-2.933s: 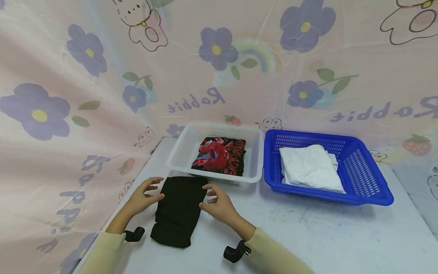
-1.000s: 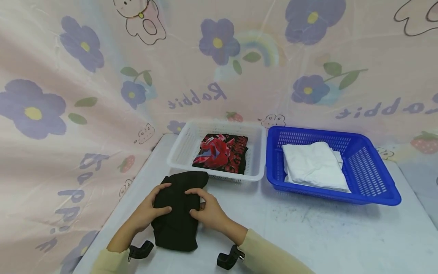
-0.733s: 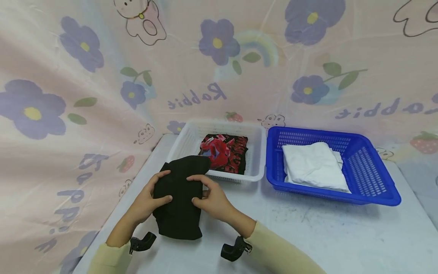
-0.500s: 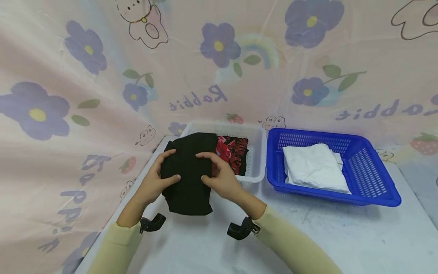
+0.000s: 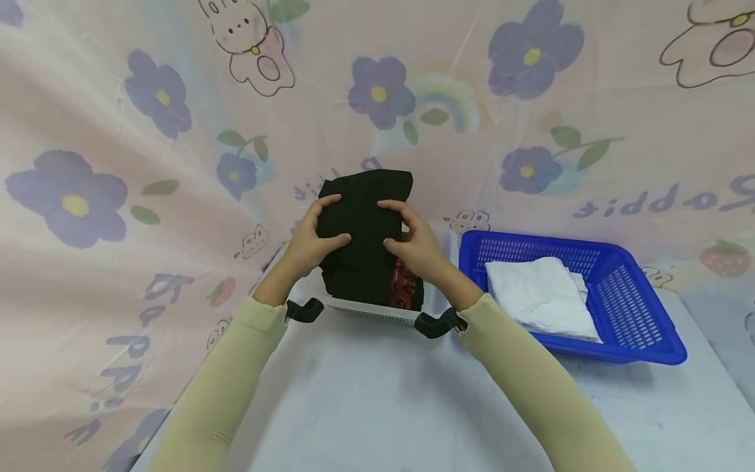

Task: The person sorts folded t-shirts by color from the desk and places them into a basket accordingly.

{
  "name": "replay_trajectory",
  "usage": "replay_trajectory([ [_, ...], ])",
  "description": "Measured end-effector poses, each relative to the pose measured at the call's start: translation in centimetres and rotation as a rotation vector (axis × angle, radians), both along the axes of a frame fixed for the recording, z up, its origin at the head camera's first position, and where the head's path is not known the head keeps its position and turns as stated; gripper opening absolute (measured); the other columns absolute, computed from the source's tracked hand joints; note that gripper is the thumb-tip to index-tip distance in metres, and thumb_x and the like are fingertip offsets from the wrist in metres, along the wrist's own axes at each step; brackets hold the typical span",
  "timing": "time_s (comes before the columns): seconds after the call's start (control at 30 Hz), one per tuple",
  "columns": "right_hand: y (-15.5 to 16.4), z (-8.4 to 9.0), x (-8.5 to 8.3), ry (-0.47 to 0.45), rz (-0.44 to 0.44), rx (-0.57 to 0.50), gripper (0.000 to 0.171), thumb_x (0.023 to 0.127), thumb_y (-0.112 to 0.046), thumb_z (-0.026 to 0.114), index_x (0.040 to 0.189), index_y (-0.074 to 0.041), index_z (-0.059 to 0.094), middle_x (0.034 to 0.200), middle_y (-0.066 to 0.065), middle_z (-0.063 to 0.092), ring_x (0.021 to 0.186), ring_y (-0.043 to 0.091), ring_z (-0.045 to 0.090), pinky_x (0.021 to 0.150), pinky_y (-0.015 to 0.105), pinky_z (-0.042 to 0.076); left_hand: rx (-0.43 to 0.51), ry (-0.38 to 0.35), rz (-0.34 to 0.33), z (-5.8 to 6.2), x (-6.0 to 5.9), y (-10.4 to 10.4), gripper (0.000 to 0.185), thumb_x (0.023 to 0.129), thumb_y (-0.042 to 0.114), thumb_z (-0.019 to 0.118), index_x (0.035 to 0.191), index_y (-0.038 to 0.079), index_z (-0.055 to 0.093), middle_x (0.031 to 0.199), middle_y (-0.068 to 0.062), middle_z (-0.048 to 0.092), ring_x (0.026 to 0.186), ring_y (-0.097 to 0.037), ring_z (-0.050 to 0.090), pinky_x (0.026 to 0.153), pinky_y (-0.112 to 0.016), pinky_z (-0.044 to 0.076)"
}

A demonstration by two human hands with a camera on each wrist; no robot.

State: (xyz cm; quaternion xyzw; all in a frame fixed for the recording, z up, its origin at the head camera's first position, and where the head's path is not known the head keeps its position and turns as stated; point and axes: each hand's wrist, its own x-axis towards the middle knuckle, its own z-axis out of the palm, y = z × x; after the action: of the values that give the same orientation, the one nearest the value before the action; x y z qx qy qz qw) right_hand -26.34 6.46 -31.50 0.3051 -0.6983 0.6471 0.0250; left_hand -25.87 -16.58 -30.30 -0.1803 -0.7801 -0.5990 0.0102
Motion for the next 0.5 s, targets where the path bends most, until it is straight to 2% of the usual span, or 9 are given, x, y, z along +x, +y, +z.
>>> replay_trajectory([
  [0.1, 0.3, -0.6, -1.0, -0.023, -0.036, 0.013, 0.061, 0.085, 0.013, 0.055, 0.139, -0.014, 0.045, 0.141, 0.013, 0.044, 0.111, 0.037, 0.061, 0.082, 0.041, 0.057, 0.022, -0.01, -0.006, -0.6, -1.4, 0.6, 0.071, 0.088, 0.006, 0.066, 0.147, 0.026, 0.031, 0.144, -0.013, 0.037, 0.123, -0.034, 0.049, 0.099, -0.051, 0.045],
  [0.23, 0.6, -2.2, -2.0, -0.067, -0.073, 0.012, 0.061, 0.084, 0.013, 0.056, 0.138, -0.015, 0.047, 0.14, 0.013, 0.046, 0.11, 0.035, 0.061, 0.081, 0.041, 0.057, 0.039, -0.046, -0.02, -1.9, -2.9, 1.1, 0.07, 0.089, 0.005, 0.065, 0.147, 0.024, 0.03, 0.142, -0.014, 0.038, 0.122, -0.035, 0.05, 0.099, -0.051, 0.044],
  [0.5, 1.0, -5.8, -3.6, -0.183, -0.113, 0.015, 0.064, 0.083, 0.015, 0.055, 0.138, -0.017, 0.047, 0.137, 0.015, 0.048, 0.106, 0.036, 0.062, 0.076, 0.037, 0.058, 0.017, -0.132, 0.03, -5.4, -4.7, 1.8, 0.068, 0.089, 0.005, 0.066, 0.145, 0.027, 0.035, 0.142, -0.013, 0.04, 0.124, -0.035, 0.048, 0.099, -0.053, 0.044],
])
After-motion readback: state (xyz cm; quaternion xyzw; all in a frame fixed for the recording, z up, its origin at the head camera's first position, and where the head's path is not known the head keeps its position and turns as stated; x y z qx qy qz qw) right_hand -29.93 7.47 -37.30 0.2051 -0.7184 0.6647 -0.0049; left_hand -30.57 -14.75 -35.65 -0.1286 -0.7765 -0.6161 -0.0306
